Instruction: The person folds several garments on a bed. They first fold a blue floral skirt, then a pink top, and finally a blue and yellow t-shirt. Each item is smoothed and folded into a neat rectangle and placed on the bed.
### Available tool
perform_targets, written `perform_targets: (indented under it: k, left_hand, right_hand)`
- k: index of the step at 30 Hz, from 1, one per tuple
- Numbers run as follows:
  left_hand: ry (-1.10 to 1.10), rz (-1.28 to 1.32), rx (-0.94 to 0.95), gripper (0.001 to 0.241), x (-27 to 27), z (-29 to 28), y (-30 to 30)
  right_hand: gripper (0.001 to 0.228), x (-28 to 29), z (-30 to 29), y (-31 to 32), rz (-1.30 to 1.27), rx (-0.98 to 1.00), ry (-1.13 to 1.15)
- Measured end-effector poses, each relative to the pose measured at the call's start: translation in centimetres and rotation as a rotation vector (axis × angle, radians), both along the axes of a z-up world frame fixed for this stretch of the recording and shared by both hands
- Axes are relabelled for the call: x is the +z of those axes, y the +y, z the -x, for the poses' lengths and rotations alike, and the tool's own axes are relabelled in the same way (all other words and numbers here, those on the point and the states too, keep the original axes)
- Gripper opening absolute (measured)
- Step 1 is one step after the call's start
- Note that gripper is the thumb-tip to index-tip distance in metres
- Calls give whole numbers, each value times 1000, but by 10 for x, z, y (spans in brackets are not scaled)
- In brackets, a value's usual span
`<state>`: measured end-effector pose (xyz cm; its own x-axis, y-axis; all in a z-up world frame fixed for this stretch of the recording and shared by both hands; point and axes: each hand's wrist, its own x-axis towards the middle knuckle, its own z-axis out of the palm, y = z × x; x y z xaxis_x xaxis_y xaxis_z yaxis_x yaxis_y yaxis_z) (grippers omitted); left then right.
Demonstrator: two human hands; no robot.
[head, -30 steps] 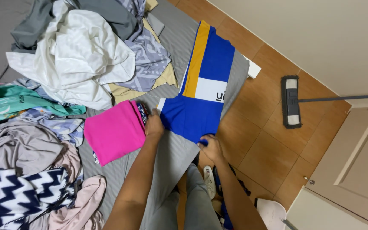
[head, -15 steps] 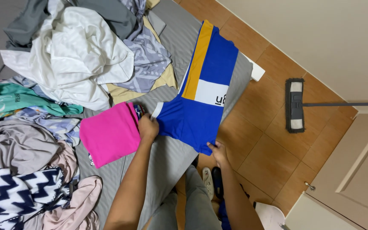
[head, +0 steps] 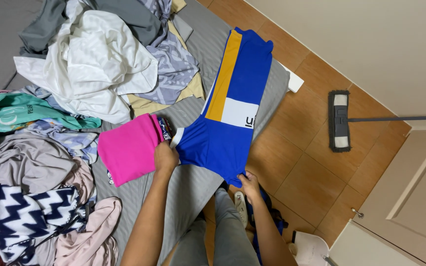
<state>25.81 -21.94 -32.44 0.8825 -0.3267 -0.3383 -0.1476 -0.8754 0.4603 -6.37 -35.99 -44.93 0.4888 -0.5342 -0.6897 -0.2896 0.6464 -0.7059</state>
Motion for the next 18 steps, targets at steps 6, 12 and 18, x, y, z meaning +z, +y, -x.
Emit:
perform_targets:
  k: [6, 12, 18]
  left_hand:
    - [47, -225, -92, 18, -6, 6, -13]
    - [18, -227, -94, 26, -22, 9, -40]
    - [-59, -76, -42, 38, -20, 13, -46]
  right_hand:
    - [17, -28, -10, -5, 36, 11, 89]
    - [27, -54, -43, -18, 260, 47, 283]
    - [53, -60, -56, -18, 518, -2, 401]
